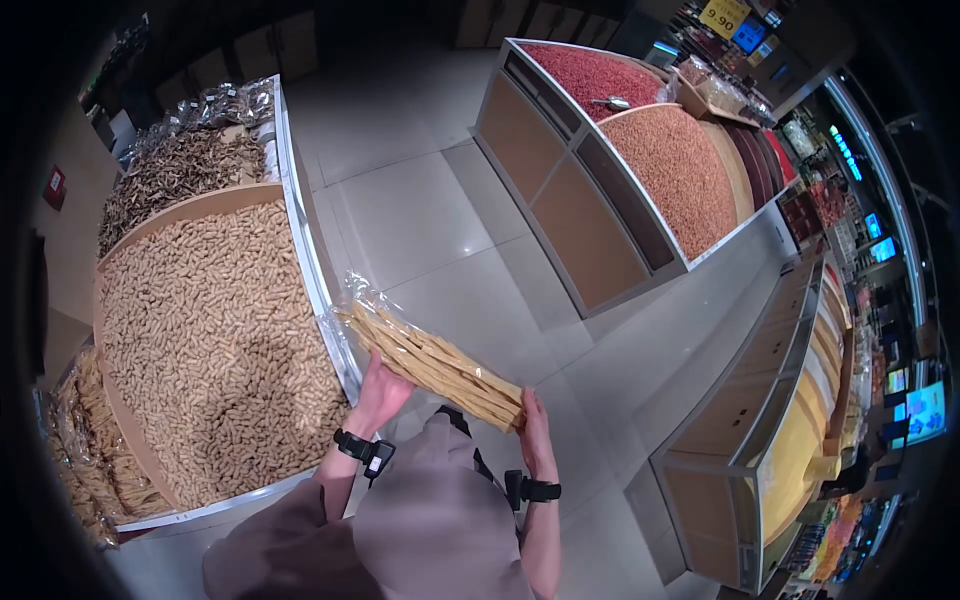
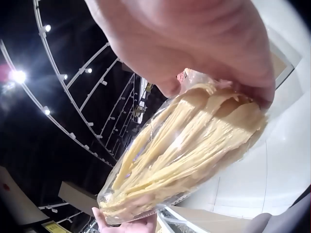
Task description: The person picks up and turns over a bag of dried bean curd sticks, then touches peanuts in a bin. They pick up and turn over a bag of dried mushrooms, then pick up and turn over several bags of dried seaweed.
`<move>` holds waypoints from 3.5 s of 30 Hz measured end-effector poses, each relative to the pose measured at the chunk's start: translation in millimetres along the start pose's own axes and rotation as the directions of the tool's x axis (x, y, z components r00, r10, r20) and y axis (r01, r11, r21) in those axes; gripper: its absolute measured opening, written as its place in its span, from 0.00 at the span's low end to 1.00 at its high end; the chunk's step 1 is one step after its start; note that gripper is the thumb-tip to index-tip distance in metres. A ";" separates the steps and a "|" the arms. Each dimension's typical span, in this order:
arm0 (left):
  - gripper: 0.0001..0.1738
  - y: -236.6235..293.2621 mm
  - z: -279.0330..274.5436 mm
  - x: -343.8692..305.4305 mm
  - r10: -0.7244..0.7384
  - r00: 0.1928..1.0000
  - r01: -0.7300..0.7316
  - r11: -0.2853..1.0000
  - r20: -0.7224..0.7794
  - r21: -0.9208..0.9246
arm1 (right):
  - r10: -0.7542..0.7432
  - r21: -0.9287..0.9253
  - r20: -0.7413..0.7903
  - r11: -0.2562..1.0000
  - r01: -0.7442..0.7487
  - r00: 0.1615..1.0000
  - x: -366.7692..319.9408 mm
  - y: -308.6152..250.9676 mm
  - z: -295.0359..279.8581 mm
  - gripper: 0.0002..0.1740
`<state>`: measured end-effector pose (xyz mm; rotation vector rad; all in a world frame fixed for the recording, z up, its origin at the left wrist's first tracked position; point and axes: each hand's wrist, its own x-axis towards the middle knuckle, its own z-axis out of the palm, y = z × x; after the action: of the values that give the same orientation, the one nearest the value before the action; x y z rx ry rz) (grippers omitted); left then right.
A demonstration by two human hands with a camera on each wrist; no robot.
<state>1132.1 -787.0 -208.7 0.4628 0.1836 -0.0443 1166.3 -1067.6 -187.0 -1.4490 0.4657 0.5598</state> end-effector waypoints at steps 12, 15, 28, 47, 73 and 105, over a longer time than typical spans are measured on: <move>0.29 17.2 56.3 160.7 0.150 0.969 -0.140 0.988 -0.198 0.061 | -0.061 0.078 0.047 0.995 0.057 0.997 205.7 -118.9 -1.5 0.29; 0.29 44.0 40.5 161.2 0.283 0.892 -0.235 0.956 -0.354 0.174 | -0.021 -0.015 0.263 1.000 0.026 0.965 244.1 -157.5 54.8 0.29; 0.27 151.7 0.3 247.4 0.720 0.372 -0.365 0.694 -0.586 0.621 | -0.059 -0.255 0.722 0.904 0.344 0.689 416.7 -316.3 316.8 0.23; 0.25 357.0 -71.3 388.3 0.689 0.174 -0.409 0.700 -0.704 0.585 | 0.130 -0.390 0.799 0.855 0.342 0.587 566.9 -385.1 585.4 0.18; 0.34 746.2 -264.1 503.5 0.730 -0.367 -0.552 0.328 -0.577 0.767 | 0.688 -0.472 0.720 0.583 0.662 -0.093 645.7 -351.3 1065.7 0.31; 0.36 767.7 -377.5 594.3 0.525 -0.486 -0.575 0.410 -0.699 0.708 | 0.832 -0.292 0.482 0.447 0.845 -0.274 700.4 -276.2 1211.1 0.32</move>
<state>1717.9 67.9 -313.4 0.4008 1.4136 1.6592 1842.8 182.1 -307.1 -1.0953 -1.9318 2.1325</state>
